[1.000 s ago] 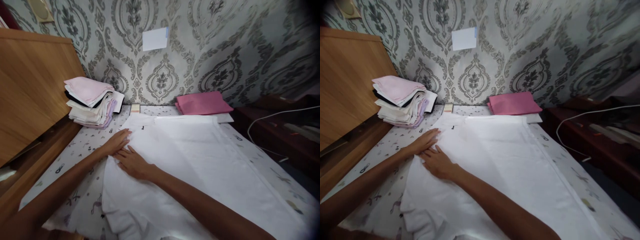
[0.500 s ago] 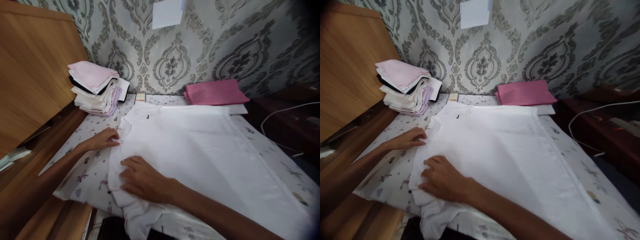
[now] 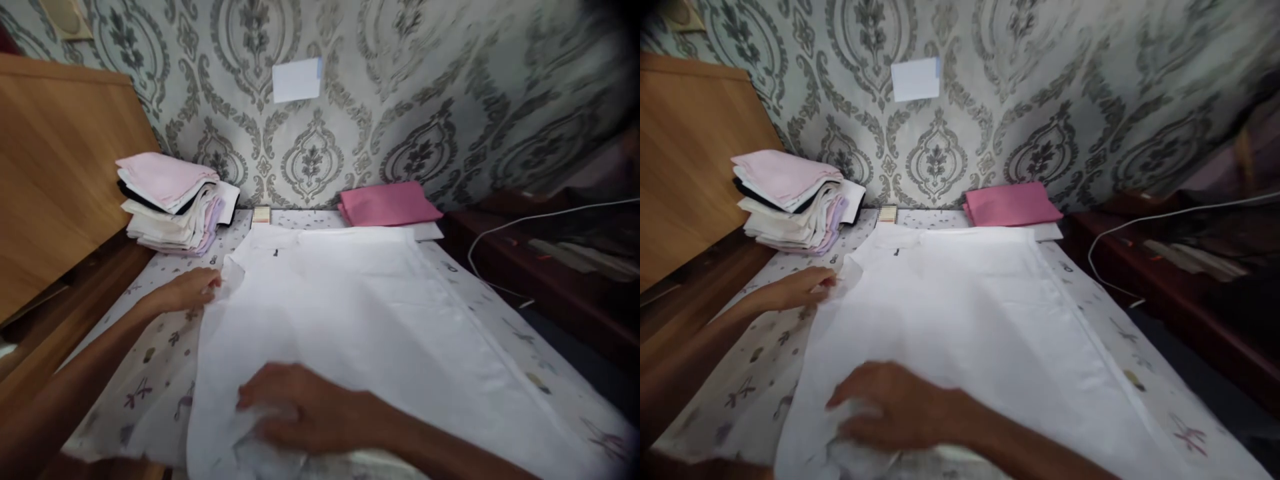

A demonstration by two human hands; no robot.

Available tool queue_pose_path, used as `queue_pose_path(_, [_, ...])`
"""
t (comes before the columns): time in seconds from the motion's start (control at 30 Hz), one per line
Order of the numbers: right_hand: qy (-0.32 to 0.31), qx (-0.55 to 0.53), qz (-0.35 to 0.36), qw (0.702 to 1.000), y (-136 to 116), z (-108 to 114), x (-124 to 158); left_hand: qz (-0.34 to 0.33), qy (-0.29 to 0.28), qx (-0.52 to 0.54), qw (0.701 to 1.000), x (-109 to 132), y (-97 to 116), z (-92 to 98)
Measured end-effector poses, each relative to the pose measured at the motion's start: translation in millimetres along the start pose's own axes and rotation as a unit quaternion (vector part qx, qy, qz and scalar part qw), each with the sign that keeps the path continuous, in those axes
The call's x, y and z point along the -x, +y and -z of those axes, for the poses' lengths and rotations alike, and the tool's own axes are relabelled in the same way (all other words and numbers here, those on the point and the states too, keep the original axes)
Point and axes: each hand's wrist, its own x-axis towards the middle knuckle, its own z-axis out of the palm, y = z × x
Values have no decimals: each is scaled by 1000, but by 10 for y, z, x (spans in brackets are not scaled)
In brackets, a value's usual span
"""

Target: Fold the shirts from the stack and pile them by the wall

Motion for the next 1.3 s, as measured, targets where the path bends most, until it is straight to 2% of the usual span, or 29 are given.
queue_pose_path(0.07, [115,74,-70,988,306,448,71,-31,43,11,999,-268,134,50])
queue_pose_path(0.1, [162,139,-112,971,485,723,119,-43,62,13,997,-444,206,57])
queue_pose_path(0.13, [193,218,-161,943,667,1020,177,-51,79,4,996,-639,277,51])
queue_pose_path(0.17, [211,304,-223,902,843,1323,246,-52,96,-18,994,-844,343,34])
queue_pose_path(0.23, [208,455,-359,788,1142,1896,409,-40,121,-79,989,-1250,440,-24])
queue_pose_path(0.27, [218,476,-386,760,1257,2143,497,-32,130,-105,985,-1435,465,-57])
queue_pose_path(0.33, [227,506,-422,717,1420,2527,665,-19,142,-126,982,-1745,462,-113])
queue_pose_path(0.43, [229,529,-445,686,1566,2847,842,-4,165,-108,980,-2054,359,-114])
queue_pose_path(0.57, [223,544,-458,666,1709,3018,910,24,203,-49,978,-2239,196,84])
queue_pose_path(0.7, [232,533,-502,640,1798,3088,935,58,234,28,970,-2244,141,366])
queue_pose_path(0.87, [244,516,-539,619,1712,3068,1008,35,293,202,934,-2092,259,549])
queue_pose_path(1.0, [272,532,-523,608,1442,2973,1081,-3,309,197,930,-1762,462,611])
queue_pose_path(1.13, [270,531,-524,608,1137,2777,1263,-3,286,125,950,-1174,691,526])
queue_pose_path(1.2, [254,535,-521,615,1047,2636,1395,-6,257,105,961,-869,782,354])
queue_pose_path(1.3, [198,531,-519,639,1009,2418,1571,-31,198,64,978,-530,855,-37])
